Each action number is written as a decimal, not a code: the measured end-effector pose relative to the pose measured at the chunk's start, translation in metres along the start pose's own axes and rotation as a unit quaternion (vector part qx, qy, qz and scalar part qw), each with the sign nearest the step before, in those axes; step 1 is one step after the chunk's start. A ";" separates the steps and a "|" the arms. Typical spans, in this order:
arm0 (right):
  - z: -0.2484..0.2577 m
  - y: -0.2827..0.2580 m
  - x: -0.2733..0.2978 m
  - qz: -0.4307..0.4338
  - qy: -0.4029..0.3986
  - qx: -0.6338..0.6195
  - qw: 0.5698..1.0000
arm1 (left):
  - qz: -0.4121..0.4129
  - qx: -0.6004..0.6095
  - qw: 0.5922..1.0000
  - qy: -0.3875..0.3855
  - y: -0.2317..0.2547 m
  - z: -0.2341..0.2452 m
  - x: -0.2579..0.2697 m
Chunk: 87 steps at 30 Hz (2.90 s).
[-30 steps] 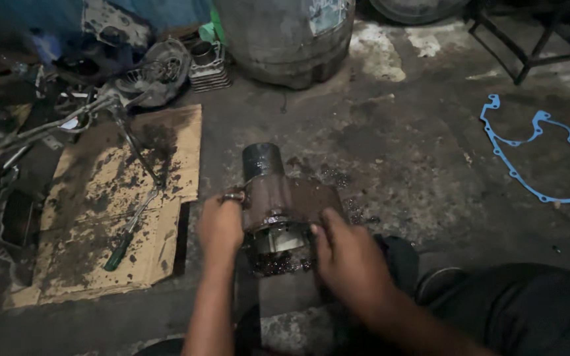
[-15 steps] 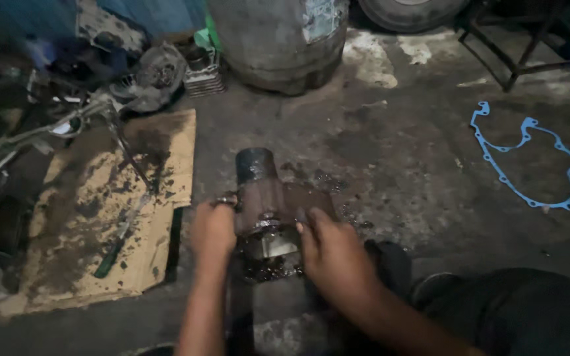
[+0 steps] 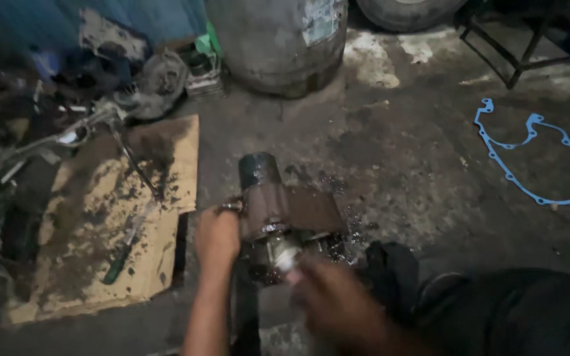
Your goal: The person scrubs a greasy mechanical part with a metal scraper and a rag. They rotate the part to clean different sides and wipe away grime.
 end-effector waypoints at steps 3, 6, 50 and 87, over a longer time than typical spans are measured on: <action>0.055 0.009 -0.018 0.007 0.013 -0.085 0.996 | -0.023 -0.029 0.999 -0.009 0.001 -0.002 -0.004; 0.081 0.008 -0.029 0.054 0.007 -0.102 0.993 | 0.003 -0.012 1.000 -0.018 0.002 -0.005 -0.007; 0.183 0.103 -0.146 0.087 0.108 0.348 0.927 | -0.124 0.195 0.973 0.001 0.008 -0.003 -0.006; 0.114 0.073 -0.084 0.397 0.236 0.301 0.834 | -0.013 0.126 0.991 -0.034 0.009 -0.005 -0.004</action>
Point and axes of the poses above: each hand's wrist, its own x-axis away from the middle knuckle, its own z-axis out of the back of the hand, y = z × x, the point moved 4 cm from there along -x, towards the middle knuckle, and after that the axes turned 6 degrees about y, right-handed, at the moved point
